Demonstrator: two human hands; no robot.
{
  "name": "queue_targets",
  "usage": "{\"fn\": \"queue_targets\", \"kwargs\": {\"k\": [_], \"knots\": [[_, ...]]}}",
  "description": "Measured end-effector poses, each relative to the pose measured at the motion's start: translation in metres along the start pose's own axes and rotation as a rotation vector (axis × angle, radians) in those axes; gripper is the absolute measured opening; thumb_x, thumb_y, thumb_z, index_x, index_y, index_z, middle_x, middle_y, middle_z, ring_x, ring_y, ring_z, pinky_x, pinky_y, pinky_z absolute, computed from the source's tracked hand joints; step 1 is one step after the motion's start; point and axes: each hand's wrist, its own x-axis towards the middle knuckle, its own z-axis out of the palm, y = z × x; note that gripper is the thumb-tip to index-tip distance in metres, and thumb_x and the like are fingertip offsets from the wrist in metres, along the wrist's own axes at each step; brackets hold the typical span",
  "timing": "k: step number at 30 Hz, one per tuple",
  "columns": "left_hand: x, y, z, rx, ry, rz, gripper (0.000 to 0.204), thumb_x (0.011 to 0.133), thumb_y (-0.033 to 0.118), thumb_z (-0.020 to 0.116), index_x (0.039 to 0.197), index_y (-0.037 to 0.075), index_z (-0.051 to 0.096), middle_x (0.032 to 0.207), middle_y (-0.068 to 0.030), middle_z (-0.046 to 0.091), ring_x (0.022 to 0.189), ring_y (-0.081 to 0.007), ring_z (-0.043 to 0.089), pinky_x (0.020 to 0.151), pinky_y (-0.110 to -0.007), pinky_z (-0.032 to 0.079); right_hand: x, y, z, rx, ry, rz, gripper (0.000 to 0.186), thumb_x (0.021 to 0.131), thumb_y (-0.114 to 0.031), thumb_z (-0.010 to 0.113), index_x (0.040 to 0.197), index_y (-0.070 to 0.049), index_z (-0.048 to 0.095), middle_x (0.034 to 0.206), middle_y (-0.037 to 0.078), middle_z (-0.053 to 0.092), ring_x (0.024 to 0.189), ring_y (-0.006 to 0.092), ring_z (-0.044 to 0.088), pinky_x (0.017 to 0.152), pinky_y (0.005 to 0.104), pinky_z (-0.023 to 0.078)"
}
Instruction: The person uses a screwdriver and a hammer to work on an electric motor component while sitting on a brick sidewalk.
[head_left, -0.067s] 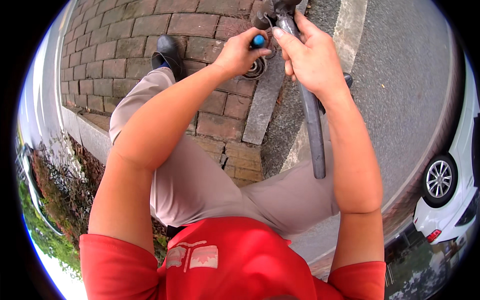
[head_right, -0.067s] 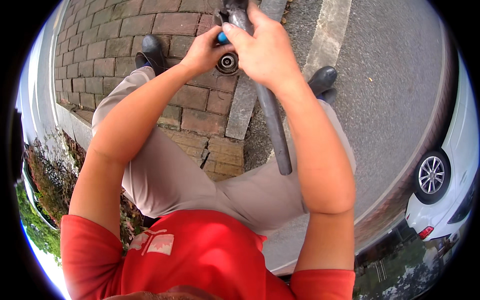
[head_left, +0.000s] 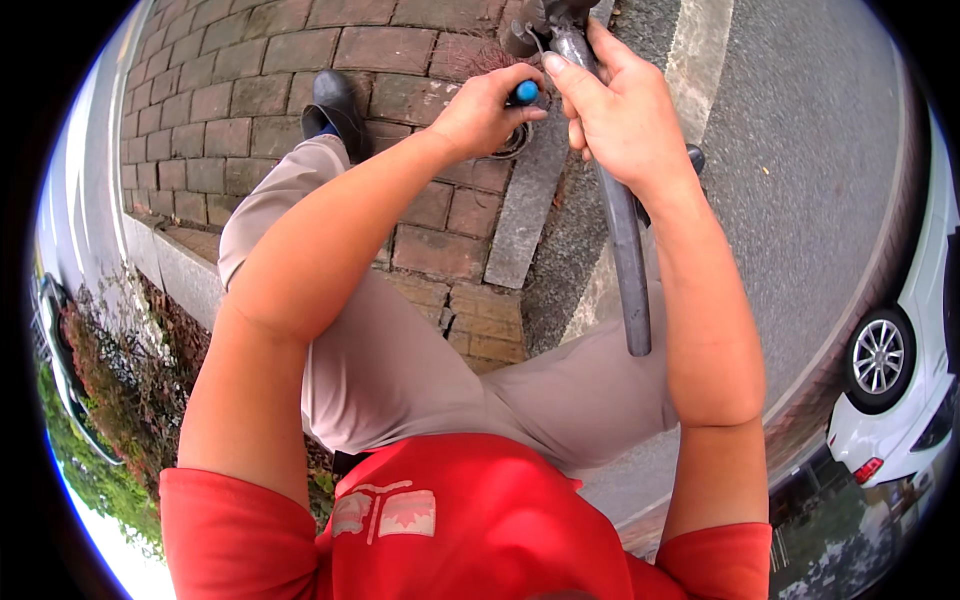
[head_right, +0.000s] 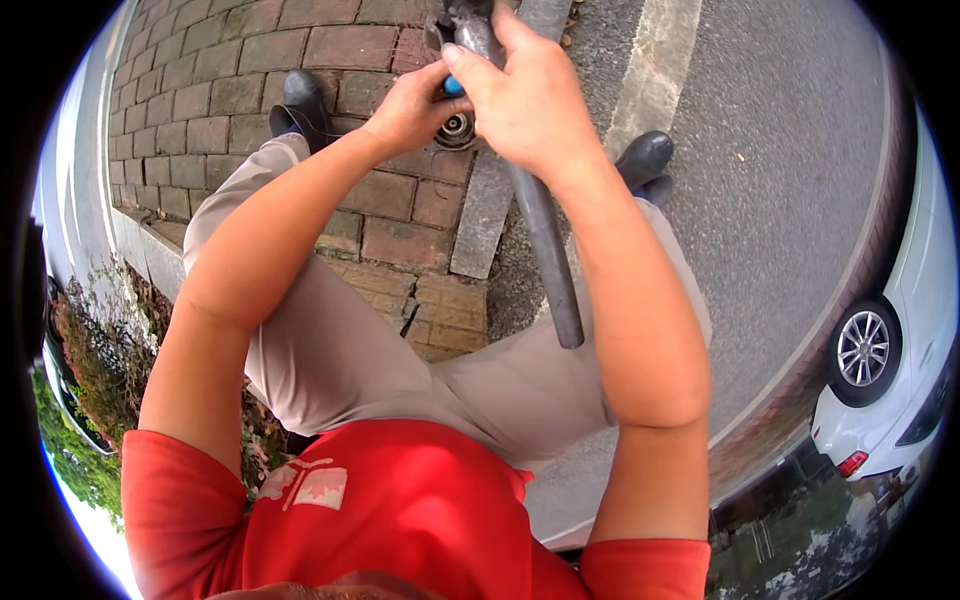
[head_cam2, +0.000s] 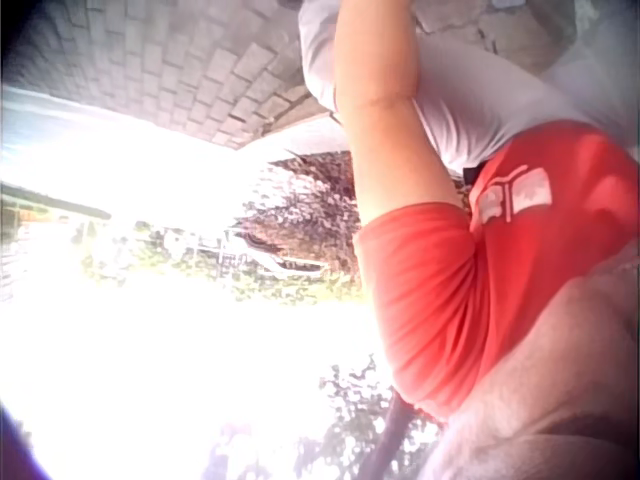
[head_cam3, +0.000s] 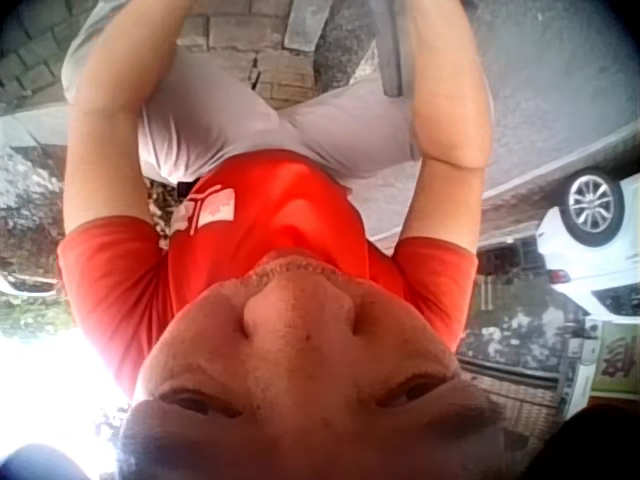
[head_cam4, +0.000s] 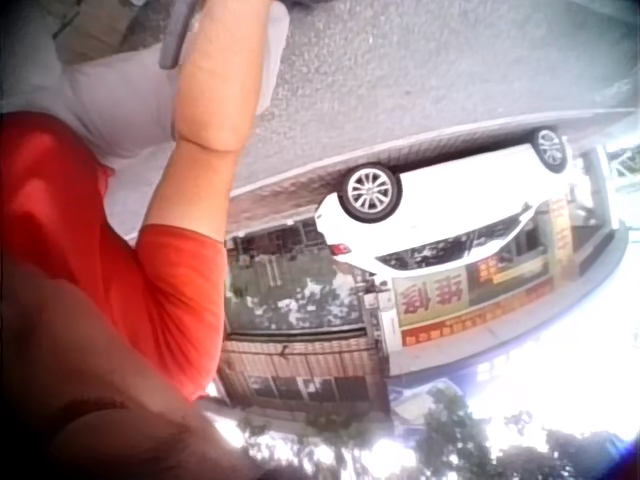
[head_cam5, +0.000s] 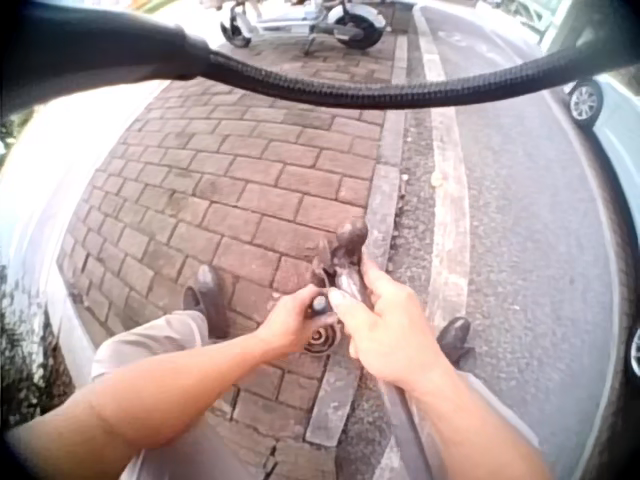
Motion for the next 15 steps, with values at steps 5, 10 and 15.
{"fn": "queue_targets", "kwargs": {"k": [5,10,15], "knots": [[0.014,0.005,-0.008,0.057,0.071,-0.197,0.037,0.087,0.024,0.078,0.117,0.011,0.061,0.104,-0.0135,0.071,0.098,-0.0288,0.068,0.087,-0.040,0.053,-0.001,-0.017,-0.008,-0.009,0.016,0.057,0.044,0.097,-0.015,0.061,0.139,-0.003,0.054,0.077,0.003,0.063,0.054,0.0062,0.050,0.048,0.0266,0.042],[0.017,0.013,-0.013,0.038,0.099,-0.218,0.033,0.088,0.022,0.077,0.114,0.009,0.062,0.105,-0.0111,0.072,0.098,-0.0231,0.069,0.088,-0.037,0.053,-0.003,-0.021,-0.012,0.034,0.010,-0.036,0.042,0.097,-0.014,0.061,0.137,-0.003,0.054,0.076,0.002,0.062,0.052,0.0064,0.049,0.047,0.0266,0.040],[0.017,0.012,-0.020,0.026,0.071,-0.214,0.032,0.089,0.022,0.076,0.114,0.008,0.061,0.104,-0.0109,0.072,0.099,-0.0232,0.069,0.088,-0.038,0.053,-0.002,-0.024,-0.013,0.035,-0.012,-0.044,0.039,0.096,-0.013,0.061,0.134,-0.002,0.056,0.077,0.003,0.063,0.053,0.0065,0.050,0.048,0.0267,0.041]]}}
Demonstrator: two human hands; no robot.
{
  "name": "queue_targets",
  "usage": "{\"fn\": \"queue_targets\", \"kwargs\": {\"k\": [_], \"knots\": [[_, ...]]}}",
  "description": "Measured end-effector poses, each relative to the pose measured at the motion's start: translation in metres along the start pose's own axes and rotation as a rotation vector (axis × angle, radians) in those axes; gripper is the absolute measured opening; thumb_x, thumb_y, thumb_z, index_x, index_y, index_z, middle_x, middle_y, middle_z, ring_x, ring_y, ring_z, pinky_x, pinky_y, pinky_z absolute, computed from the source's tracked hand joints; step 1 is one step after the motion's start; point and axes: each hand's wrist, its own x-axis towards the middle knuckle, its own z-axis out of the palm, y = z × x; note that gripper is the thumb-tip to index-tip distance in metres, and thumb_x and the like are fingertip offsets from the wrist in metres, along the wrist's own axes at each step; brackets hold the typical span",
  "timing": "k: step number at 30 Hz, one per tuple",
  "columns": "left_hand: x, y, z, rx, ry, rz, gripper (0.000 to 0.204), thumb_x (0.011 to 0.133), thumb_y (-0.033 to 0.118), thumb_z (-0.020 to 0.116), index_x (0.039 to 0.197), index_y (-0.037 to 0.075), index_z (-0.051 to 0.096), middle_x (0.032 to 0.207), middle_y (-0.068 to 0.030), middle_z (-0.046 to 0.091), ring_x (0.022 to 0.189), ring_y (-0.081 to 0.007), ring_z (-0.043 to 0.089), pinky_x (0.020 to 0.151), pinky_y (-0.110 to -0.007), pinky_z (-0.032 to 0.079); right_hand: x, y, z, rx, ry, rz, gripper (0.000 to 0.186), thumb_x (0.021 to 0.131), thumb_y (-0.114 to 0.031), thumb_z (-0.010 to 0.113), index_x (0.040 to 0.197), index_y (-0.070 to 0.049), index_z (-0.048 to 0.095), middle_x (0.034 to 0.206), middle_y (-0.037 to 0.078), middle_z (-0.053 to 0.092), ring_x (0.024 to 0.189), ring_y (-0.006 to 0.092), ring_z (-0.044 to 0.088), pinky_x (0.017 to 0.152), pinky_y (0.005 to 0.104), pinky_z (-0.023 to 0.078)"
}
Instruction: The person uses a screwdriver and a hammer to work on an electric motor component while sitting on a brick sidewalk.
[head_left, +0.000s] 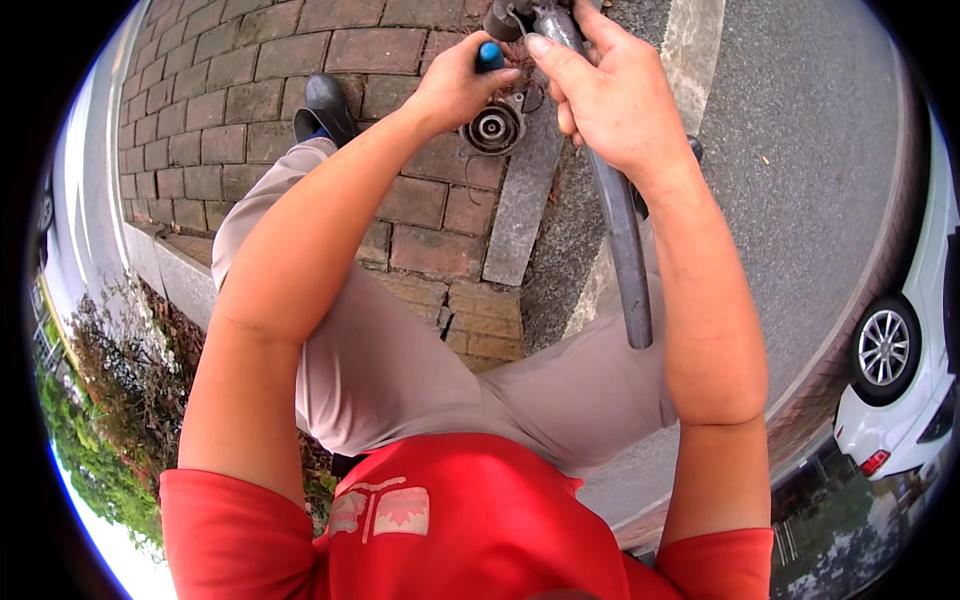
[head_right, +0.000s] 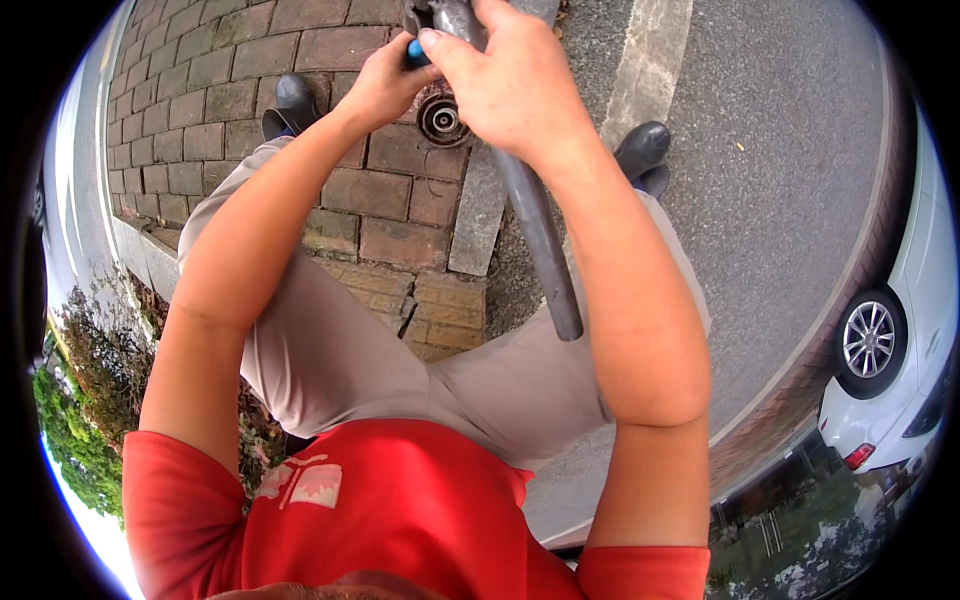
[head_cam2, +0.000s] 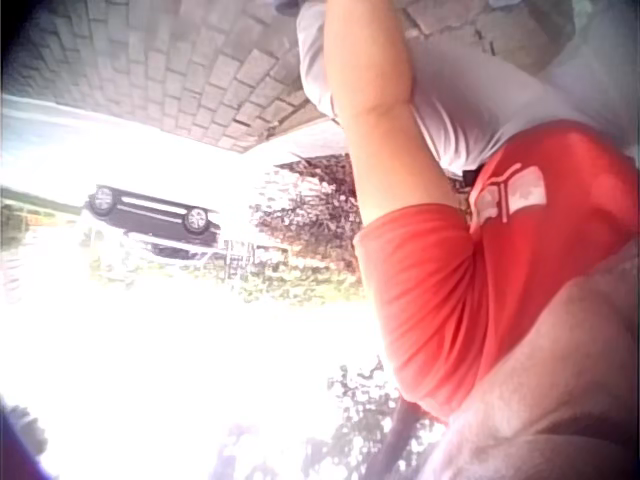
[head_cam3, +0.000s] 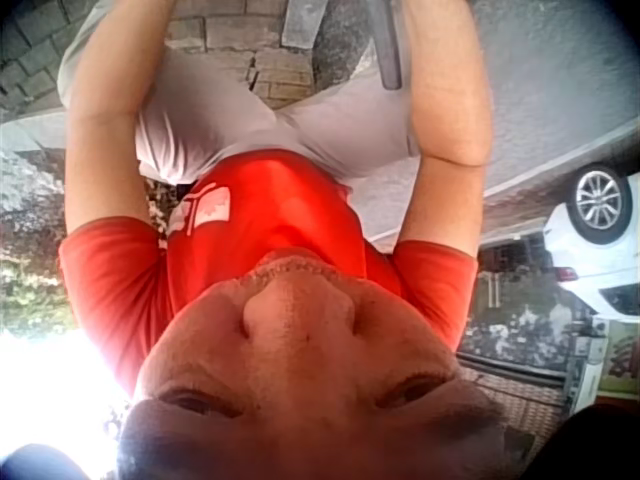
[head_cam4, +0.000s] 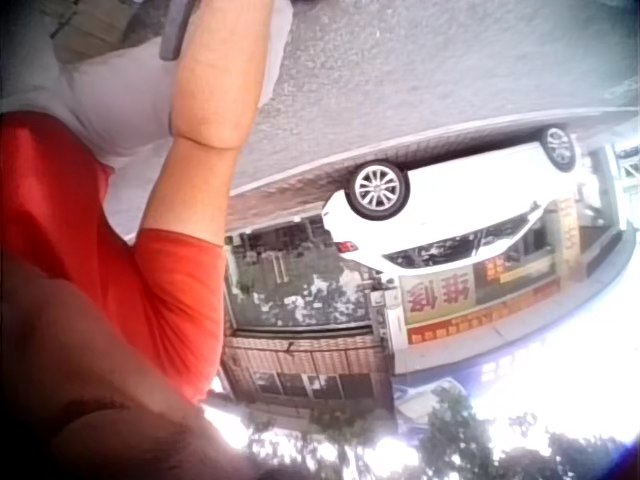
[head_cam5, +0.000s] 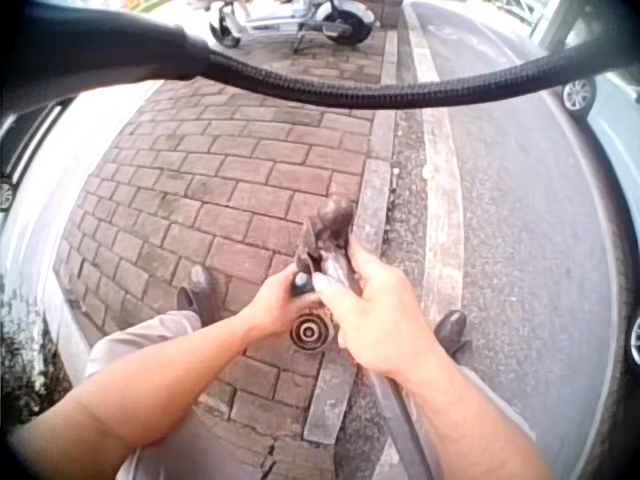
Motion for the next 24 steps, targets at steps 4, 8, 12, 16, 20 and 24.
{"fn": "queue_targets", "kwargs": {"k": [4,8,12,16,20,24], "knots": [[0.000,-0.008,0.003,0.016,0.012,0.014,0.033,0.089,0.023,0.076,0.115,0.008,0.062,0.105,-0.0112,0.071,0.099,-0.0235,0.068,0.088,-0.038,0.053,-0.001,0.001,0.003,-0.014,0.008,-0.047,0.040,0.096,-0.013,0.061,0.133,-0.002,0.056,0.076,0.004,0.063,0.053,0.0067,0.051,0.048,0.0269,0.042],[0.002,-0.013,0.008,0.010,0.005,-0.025,0.035,0.089,0.026,0.077,0.116,0.009,0.062,0.105,-0.0119,0.071,0.100,-0.0246,0.068,0.088,-0.039,0.053,0.005,0.011,0.007,-0.040,0.014,0.001,0.040,0.096,-0.013,0.061,0.134,-0.001,0.056,0.075,0.003,0.063,0.052,0.0067,0.051,0.047,0.0268,0.042],[0.002,-0.008,0.007,0.045,0.010,-0.043,0.035,0.089,0.026,0.077,0.116,0.009,0.062,0.105,-0.0118,0.071,0.099,-0.0253,0.068,0.088,-0.039,0.053,0.006,0.014,0.008,-0.029,0.006,0.083,0.041,0.096,-0.013,0.061,0.135,0.000,0.055,0.074,0.002,0.063,0.052,0.0062,0.050,0.046,0.0263,0.041],[0.001,-0.004,0.004,0.037,0.009,-0.043,0.033,0.089,0.025,0.076,0.115,0.008,0.062,0.104,-0.0111,0.071,0.098,-0.0239,0.069,0.087,-0.038,0.053,0.003,0.008,0.005,-0.003,-0.013,0.043,0.042,0.097,-0.013,0.061,0.136,-0.001,0.054,0.074,0.003,0.063,0.051,0.0063,0.050,0.046,0.0260,0.041],[0.001,-0.004,0.004,0.020,-0.003,-0.056,0.032,0.090,0.024,0.075,0.115,0.008,0.062,0.103,-0.0108,0.072,0.096,-0.0219,0.069,0.086,-0.037,0.054,0.004,0.010,0.006,-0.006,-0.005,0.044,0.042,0.097,-0.014,0.060,0.137,-0.001,0.054,0.075,0.003,0.063,0.051,0.0067,0.051,0.046,0.0262,0.041],[0.003,-0.007,0.004,0.014,0.011,-0.040,0.033,0.090,0.025,0.075,0.115,0.007,0.062,0.102,-0.0112,0.072,0.095,-0.0218,0.069,0.086,-0.037,0.054,0.000,-0.001,0.005,-0.008,-0.022,0.034,0.042,0.097,-0.014,0.060,0.137,-0.002,0.054,0.075,0.003,0.063,0.051,0.0069,0.051,0.046,0.0264,0.041]]}}
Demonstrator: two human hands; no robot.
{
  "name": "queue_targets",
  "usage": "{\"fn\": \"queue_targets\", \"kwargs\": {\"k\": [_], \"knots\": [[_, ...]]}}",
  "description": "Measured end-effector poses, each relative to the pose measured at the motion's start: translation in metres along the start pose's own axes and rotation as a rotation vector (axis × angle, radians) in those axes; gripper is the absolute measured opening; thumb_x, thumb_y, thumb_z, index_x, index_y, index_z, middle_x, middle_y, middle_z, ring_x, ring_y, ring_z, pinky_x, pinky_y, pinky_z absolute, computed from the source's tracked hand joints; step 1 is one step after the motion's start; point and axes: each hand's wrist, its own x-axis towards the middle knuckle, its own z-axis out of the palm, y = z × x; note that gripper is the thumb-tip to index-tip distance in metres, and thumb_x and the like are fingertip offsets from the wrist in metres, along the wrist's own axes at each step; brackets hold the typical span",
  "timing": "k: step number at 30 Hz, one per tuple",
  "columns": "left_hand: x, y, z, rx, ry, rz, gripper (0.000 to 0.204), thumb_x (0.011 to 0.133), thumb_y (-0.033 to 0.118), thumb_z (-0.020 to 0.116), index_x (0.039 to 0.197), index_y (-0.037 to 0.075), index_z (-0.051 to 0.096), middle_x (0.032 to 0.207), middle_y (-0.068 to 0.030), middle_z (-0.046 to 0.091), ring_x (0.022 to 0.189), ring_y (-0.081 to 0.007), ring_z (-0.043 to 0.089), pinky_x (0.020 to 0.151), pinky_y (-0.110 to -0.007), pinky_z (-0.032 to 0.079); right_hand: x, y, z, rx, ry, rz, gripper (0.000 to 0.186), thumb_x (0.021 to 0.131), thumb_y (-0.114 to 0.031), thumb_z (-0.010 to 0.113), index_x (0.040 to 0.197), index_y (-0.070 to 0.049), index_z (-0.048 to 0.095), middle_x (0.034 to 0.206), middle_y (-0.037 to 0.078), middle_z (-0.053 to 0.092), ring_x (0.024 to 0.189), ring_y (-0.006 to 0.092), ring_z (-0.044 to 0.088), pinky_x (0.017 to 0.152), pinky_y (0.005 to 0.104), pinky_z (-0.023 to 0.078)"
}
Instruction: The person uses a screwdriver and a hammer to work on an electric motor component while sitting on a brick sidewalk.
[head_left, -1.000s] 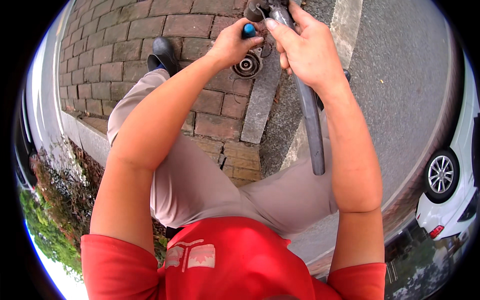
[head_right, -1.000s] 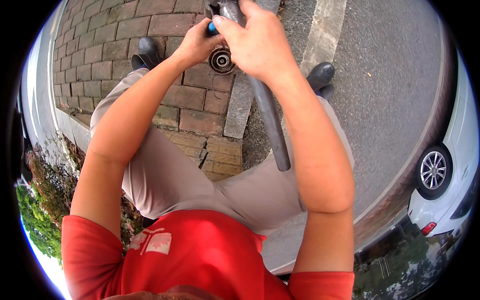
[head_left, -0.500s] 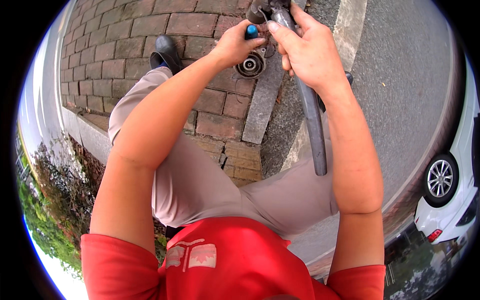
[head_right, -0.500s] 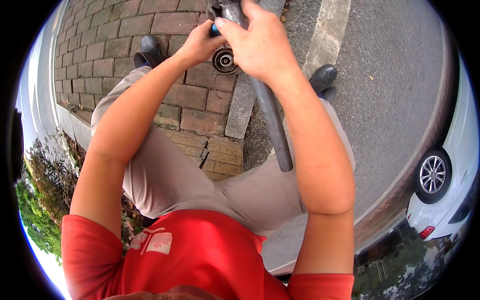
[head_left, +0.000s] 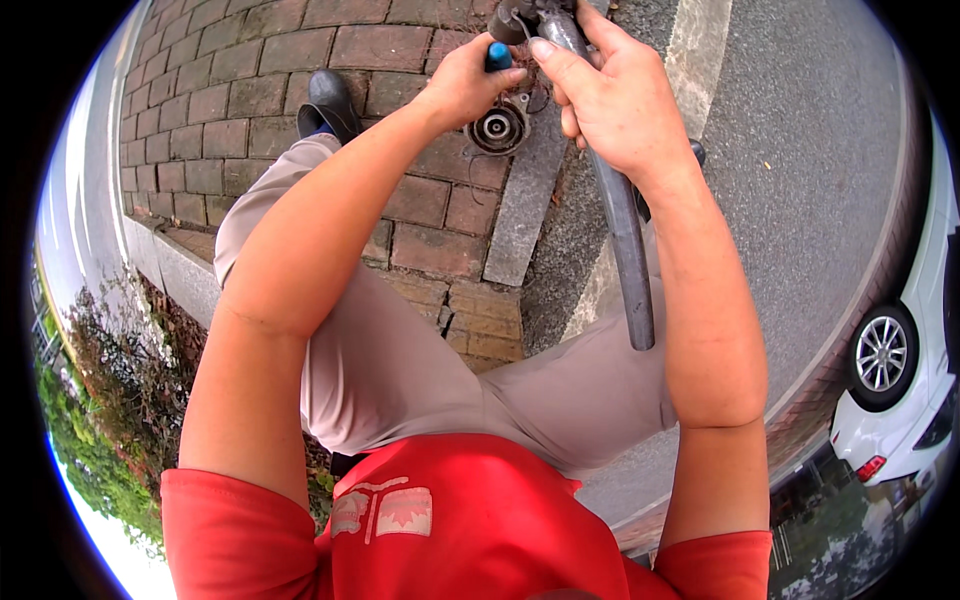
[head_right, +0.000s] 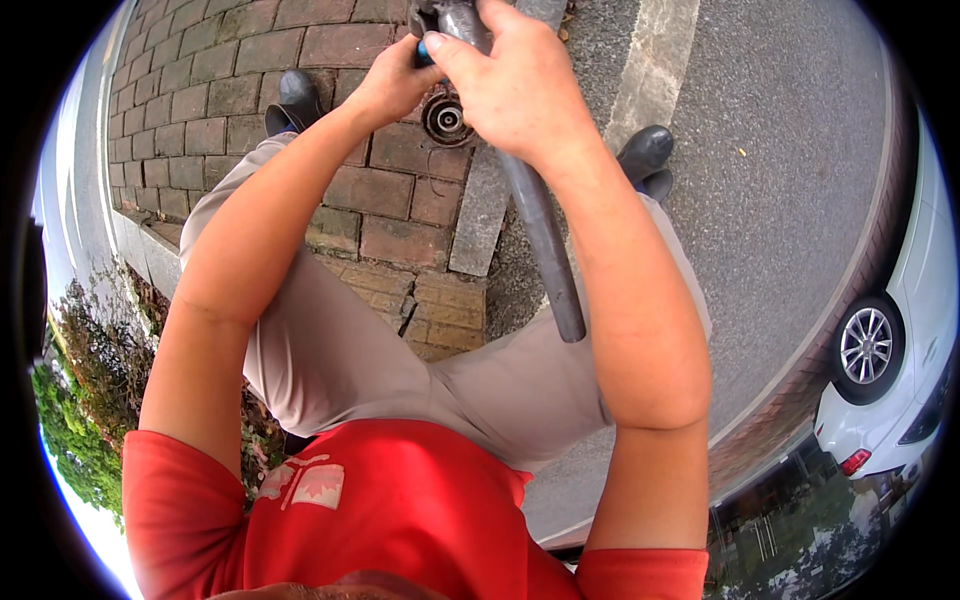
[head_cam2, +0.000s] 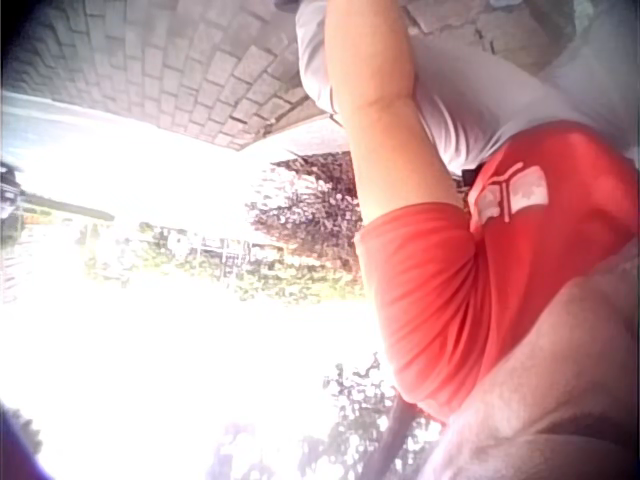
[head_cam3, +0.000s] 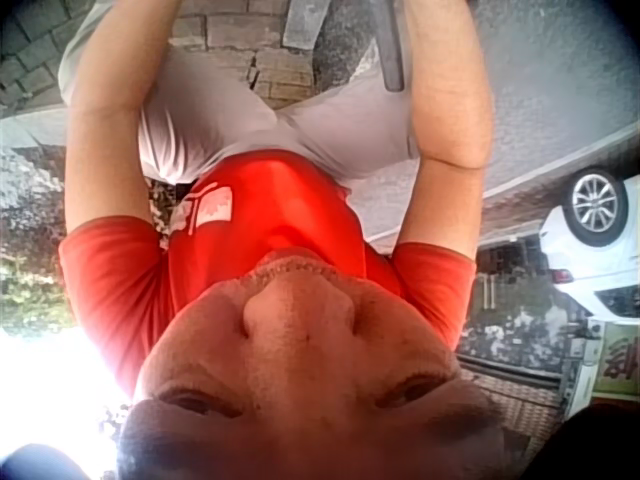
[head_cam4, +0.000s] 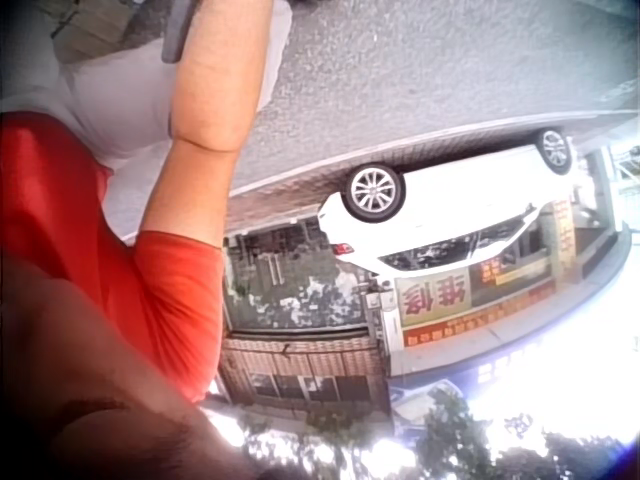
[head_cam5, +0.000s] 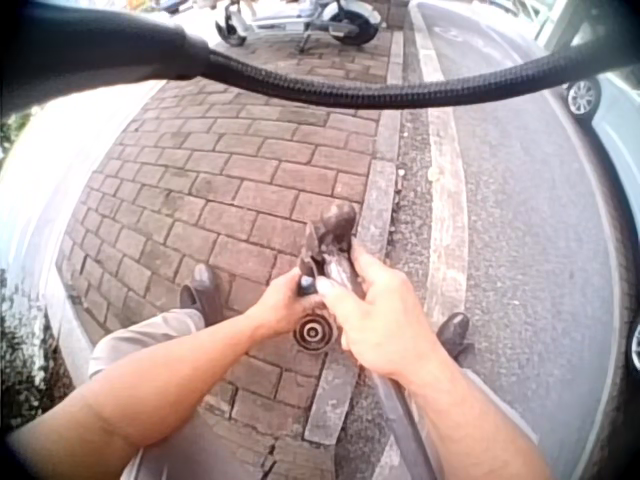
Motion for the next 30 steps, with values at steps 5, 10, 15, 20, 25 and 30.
{"fn": "queue_targets", "kwargs": {"k": [5,10,15,20,25,30], "knots": [[0.000,-0.001,0.000,0.045,-0.007,-0.002,0.035,0.090,0.027,0.075,0.116,0.006,0.062,0.102,-0.0124,0.072,0.095,-0.0239,0.069,0.086,-0.039,0.054,0.000,-0.003,-0.006,0.062,-0.082,0.016,0.045,0.097,-0.014,0.060,0.140,-0.003,0.053,0.080,0.005,0.065,0.057,0.0079,0.054,0.051,0.0262,0.045],[0.007,-0.013,0.006,-0.004,-0.012,0.096,0.041,0.090,0.030,0.075,0.121,0.007,0.062,0.105,-0.0154,0.072,0.100,-0.0285,0.069,0.088,-0.041,0.053,0.012,0.032,0.009,-0.008,0.024,-0.163,0.050,0.097,-0.018,0.062,0.144,-0.003,0.050,0.088,0.010,0.065,0.072,0.0148,0.062,0.065,0.0290,0.050],[0.011,-0.022,0.010,-0.006,-0.066,0.055,0.046,0.090,0.036,0.074,0.123,0.006,0.062,0.110,-0.0176,0.071,0.106,-0.0330,0.068,0.090,-0.043,0.052,0.014,0.034,0.016,-0.187,-0.045,0.104,0.041,0.098,-0.018,0.065,0.135,-0.002,0.055,0.071,0.002,0.057,0.051,0.0088,0.053,0.049,0.0249,0.045],[0.012,-0.015,0.007,0.075,-0.165,0.015,0.043,0.089,0.036,0.074,0.120,0.008,0.063,0.111,-0.0172,0.071,0.107,-0.0334,0.067,0.090,-0.043,0.052,0.011,0.028,0.013,-0.251,0.068,-0.253,0.052,0.094,-0.018,0.062,0.140,0.002,0.051,0.113,0.027,0.067,0.109,0.0298,0.066,0.094,0.0366,0.049],[0.002,-0.006,0.002,0.013,0.035,0.143,0.040,0.089,0.024,0.075,0.121,0.004,0.061,0.106,-0.0146,0.073,0.099,-0.0313,0.070,0.087,-0.043,0.053,-0.001,0.005,0.010,-0.088,-0.027,0.059,0.048,0.096,-0.017,0.061,0.143,-0.007,0.053,0.076,0.008,0.065,0.055,0.0124,0.056,0.053,0.0308,0.048],[-0.002,-0.002,-0.011,-0.123,-0.096,0.093,0.035,0.090,0.020,0.074,0.119,0.004,0.062,0.102,-0.0089,0.071,0.094,-0.0185,0.067,0.086,-0.035,0.053,-0.001,0.016,0.003,0.007,0.019,0.145,0.050,0.098,-0.016,0.061,0.146,-0.008,0.049,0.066,-0.001,0.055,0.049,0.0066,0.050,0.046,0.0252,0.042]]}}
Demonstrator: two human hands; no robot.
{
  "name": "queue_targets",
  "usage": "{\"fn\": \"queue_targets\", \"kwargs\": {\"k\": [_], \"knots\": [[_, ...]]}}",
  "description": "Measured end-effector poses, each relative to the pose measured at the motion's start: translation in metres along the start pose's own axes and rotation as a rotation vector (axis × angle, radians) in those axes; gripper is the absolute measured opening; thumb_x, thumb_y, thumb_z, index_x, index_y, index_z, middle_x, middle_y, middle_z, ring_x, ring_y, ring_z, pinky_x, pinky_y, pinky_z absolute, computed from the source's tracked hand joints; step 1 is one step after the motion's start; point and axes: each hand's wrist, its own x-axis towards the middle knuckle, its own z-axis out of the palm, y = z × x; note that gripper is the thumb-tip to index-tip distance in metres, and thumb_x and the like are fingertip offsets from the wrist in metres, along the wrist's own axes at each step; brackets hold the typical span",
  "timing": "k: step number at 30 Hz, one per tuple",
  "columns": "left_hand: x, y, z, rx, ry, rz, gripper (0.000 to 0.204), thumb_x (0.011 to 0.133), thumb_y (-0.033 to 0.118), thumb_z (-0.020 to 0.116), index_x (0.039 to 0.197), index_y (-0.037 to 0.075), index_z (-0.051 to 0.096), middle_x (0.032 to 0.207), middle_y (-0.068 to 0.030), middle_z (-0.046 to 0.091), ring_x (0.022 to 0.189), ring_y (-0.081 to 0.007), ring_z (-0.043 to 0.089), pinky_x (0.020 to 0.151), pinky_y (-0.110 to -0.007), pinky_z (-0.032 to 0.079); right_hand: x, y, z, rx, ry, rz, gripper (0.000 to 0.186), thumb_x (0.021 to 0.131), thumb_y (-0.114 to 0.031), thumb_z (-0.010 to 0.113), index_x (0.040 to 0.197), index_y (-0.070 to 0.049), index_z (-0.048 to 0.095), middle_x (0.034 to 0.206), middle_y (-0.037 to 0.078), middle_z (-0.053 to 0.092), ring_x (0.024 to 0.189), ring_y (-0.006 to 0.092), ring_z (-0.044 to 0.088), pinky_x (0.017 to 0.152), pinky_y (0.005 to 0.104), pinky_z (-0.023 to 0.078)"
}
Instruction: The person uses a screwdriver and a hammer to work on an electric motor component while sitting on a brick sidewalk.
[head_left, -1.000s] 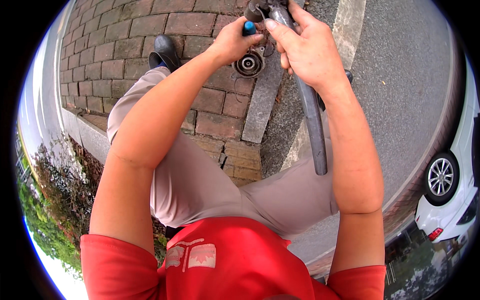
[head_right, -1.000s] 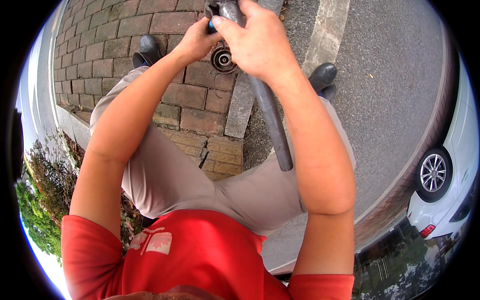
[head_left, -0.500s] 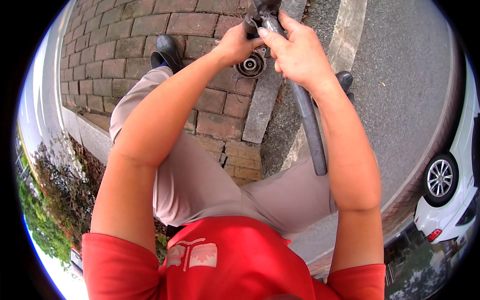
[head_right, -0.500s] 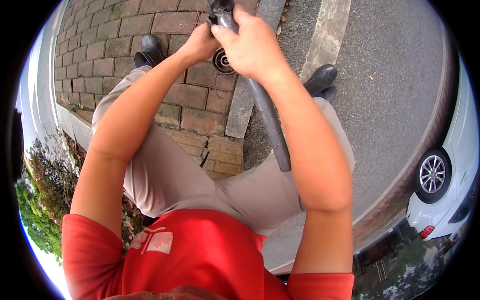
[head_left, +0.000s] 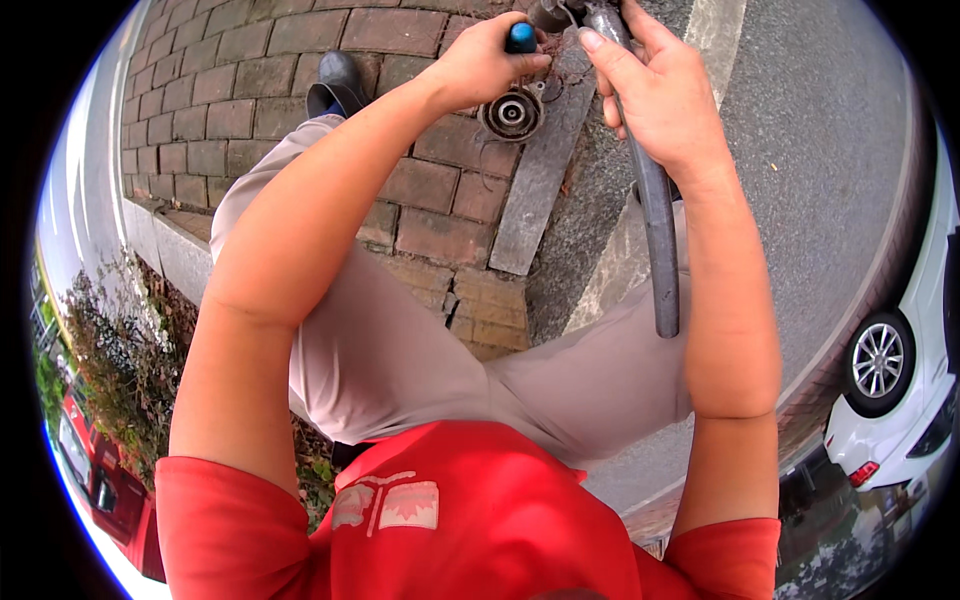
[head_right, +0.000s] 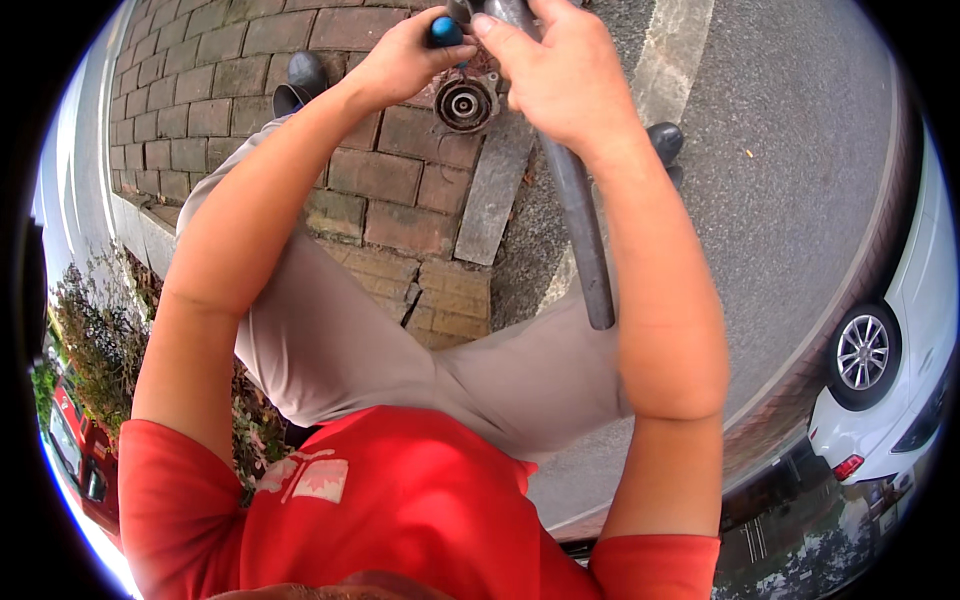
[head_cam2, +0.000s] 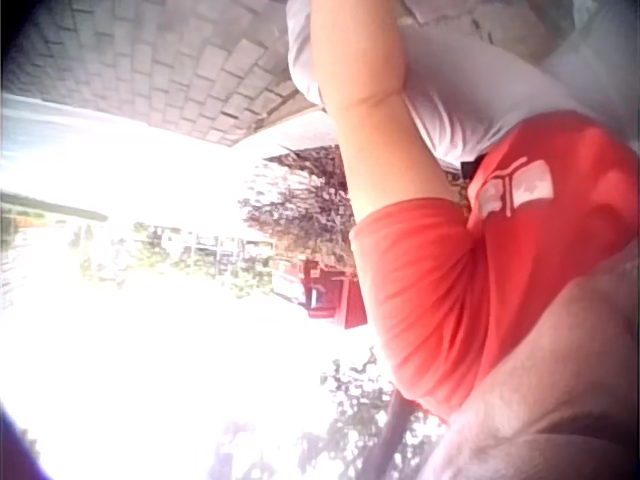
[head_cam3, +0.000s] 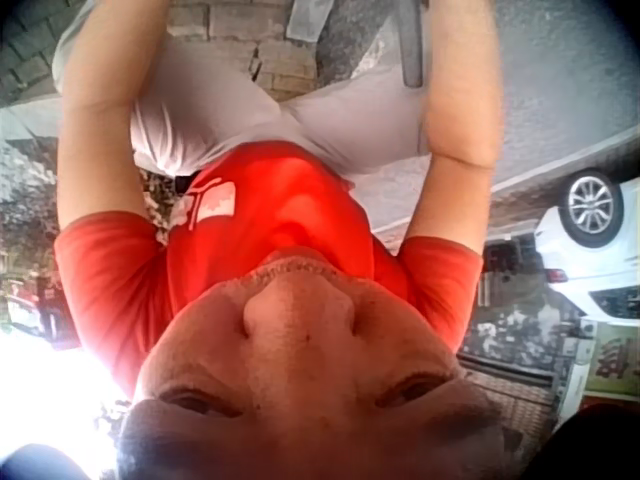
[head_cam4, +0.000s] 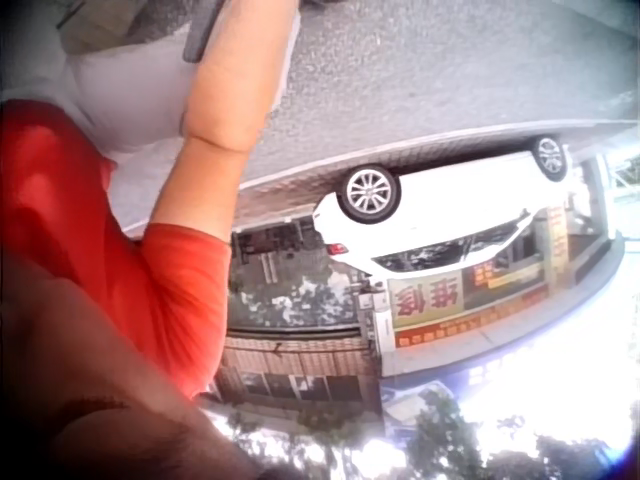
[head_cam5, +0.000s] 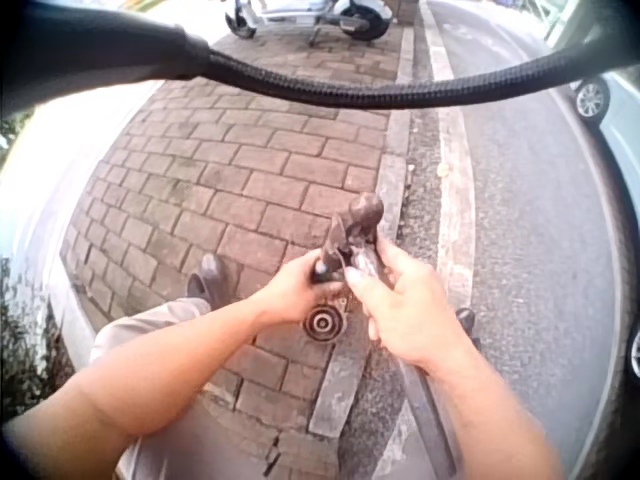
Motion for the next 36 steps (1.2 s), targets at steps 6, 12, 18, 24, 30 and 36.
{"fn": "queue_targets", "kwargs": {"k": [6,12,18,24,30,36], "knots": [[-0.036,-0.007,0.002,-0.055,-0.151,-0.047,0.035,0.091,0.017,0.074,0.122,0.005,0.062,0.107,-0.0042,0.070,0.098,-0.0123,0.064,0.092,-0.030,0.052,-0.006,0.001,-0.015,-0.002,0.049,-0.071,0.053,0.098,-0.016,0.061,0.148,-0.005,0.046,0.064,-0.001,0.055,0.044,0.0083,0.050,0.041,0.0256,0.041],[-0.047,-0.009,0.024,0.151,-0.190,-0.022,0.040,0.085,0.013,0.077,0.121,0.008,0.062,0.106,-0.0100,0.069,0.099,-0.0200,0.064,0.091,-0.036,0.051,-0.014,0.006,-0.023,0.023,0.042,-0.098,0.052,0.098,-0.016,0.061,0.146,-0.003,0.046,0.065,-0.001,0.056,0.044,0.0082,0.050,0.041,0.0259,0.041],[-0.098,-0.024,0.063,0.254,-0.317,0.303,0.038,0.083,0.002,0.072,0.116,0.006,0.054,0.125,-0.0140,0.062,0.119,-0.0380,0.059,0.096,-0.044,0.051,-0.036,0.007,-0.033,-0.011,0.045,-0.168,0.055,0.097,-0.016,0.063,0.147,-0.003,0.045,0.071,0.000,0.059,0.047,0.0076,0.050,0.044,0.0256,0.042],[-0.119,-0.042,0.091,0.498,-0.367,0.447,0.046,0.074,-0.006,0.067,0.116,0.007,0.052,0.128,-0.0125,0.057,0.131,-0.0431,0.049,0.106,-0.047,0.048,-0.047,0.021,-0.044,0.060,0.105,-0.066,0.053,0.097,-0.013,0.063,0.145,-0.001,0.046,0.070,-0.001,0.056,0.048,0.0066,0.050,0.044,0.0238,0.042],[-0.143,-0.019,0.107,0.459,-0.224,0.469,0.042,0.074,-0.006,0.067,0.113,0.007,0.061,0.118,-0.0141,0.059,0.123,-0.0401,0.054,0.112,-0.045,0.043,-0.075,0.017,-0.038,0.214,0.183,-0.312,0.039,0.096,-0.013,0.063,0.133,-0.003,0.056,0.072,0.004,0.060,0.052,0.0130,0.055,0.048,0.0278,0.046],[-0.205,0.030,0.109,0.440,-0.235,0.497,0.027,0.081,0.001,0.062,0.107,0.009,0.061,0.124,-0.0123,0.059,0.132,-0.0421,0.048,0.104,-0.045,0.049,-0.131,0.016,-0.042,0.254,0.396,-0.615,0.032,0.089,0.000,0.068,0.117,0.003,0.052,0.084,0.010,0.065,0.066,0.0181,0.064,0.061,0.0307,0.053]]}}
